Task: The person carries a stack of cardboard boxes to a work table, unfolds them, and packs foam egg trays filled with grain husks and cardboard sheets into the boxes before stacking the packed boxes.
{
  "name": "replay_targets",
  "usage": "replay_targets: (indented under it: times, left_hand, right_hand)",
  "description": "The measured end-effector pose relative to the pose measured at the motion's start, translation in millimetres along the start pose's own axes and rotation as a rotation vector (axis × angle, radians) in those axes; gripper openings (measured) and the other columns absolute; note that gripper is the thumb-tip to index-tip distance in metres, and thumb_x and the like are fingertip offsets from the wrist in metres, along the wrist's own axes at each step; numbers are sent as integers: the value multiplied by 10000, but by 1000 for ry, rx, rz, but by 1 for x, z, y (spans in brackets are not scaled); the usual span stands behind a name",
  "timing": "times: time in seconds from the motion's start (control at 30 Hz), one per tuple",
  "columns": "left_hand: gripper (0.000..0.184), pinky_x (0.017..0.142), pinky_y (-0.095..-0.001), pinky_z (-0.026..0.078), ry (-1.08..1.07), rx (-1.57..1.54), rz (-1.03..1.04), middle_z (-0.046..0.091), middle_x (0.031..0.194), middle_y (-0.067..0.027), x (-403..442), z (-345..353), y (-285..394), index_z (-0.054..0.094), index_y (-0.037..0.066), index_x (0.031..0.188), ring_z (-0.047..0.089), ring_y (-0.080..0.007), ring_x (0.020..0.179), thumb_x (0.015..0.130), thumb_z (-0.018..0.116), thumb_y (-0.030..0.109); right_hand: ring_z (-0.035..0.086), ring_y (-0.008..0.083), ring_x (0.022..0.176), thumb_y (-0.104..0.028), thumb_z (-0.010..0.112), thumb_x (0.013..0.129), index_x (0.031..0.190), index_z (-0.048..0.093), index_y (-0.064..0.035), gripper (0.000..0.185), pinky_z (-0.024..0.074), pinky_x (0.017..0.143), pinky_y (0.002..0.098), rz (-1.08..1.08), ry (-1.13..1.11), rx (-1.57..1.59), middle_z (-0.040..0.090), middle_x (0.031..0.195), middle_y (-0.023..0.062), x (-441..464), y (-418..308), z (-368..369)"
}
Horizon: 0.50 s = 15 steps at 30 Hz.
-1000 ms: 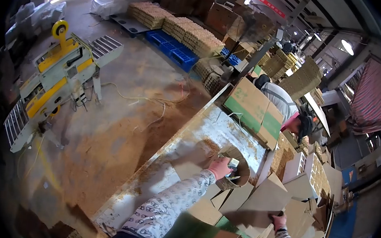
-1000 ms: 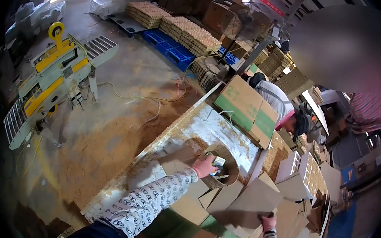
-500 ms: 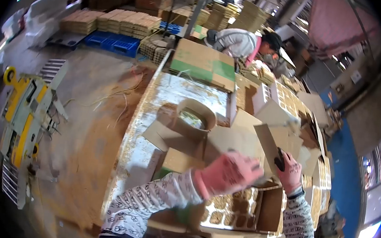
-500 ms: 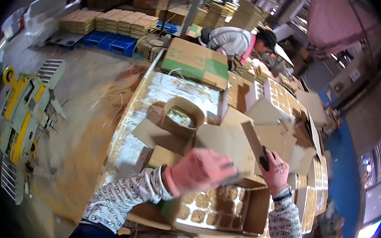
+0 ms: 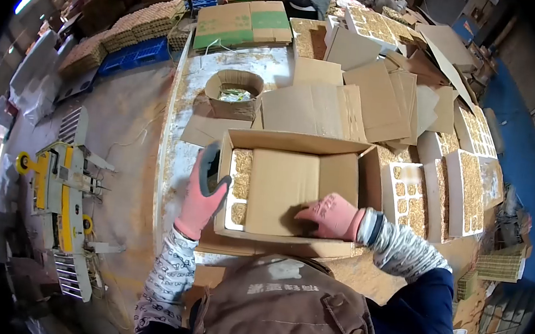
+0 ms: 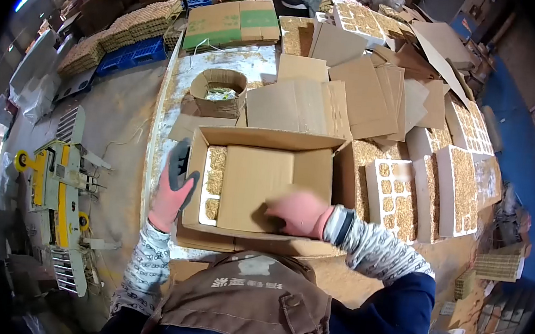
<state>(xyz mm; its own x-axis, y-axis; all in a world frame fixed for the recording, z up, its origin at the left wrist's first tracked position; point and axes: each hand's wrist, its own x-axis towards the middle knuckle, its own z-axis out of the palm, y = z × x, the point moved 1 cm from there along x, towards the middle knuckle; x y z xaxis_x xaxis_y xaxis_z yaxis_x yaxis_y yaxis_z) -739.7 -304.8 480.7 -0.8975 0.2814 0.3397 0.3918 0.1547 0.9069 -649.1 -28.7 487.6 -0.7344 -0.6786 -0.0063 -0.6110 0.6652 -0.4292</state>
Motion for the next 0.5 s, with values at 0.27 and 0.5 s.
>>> replay_targets:
  times: [0.27, 0.5]
  left_hand:
    - [333, 938, -318, 385, -30, 235, -117, 533, 1148, -149, 1, -1, 34, 561, 8, 1079, 514, -259, 1059, 750, 608, 31]
    - [486, 1027, -403, 303, -748, 609, 52, 396, 1341, -103, 20, 30, -5, 519, 139, 1211, 332, -334, 1224, 737, 609, 88]
  right_hand:
    - [522, 227, 1079, -20, 670, 736, 1211, 490, -29, 508, 436, 906, 307, 638, 553, 509, 483, 1239, 164, -107, 34, -122]
    - [528, 90, 617, -163, 707, 747, 1017, 558, 0, 349, 438, 527, 224, 843, 514, 1151, 584, 748, 16, -50, 57, 13]
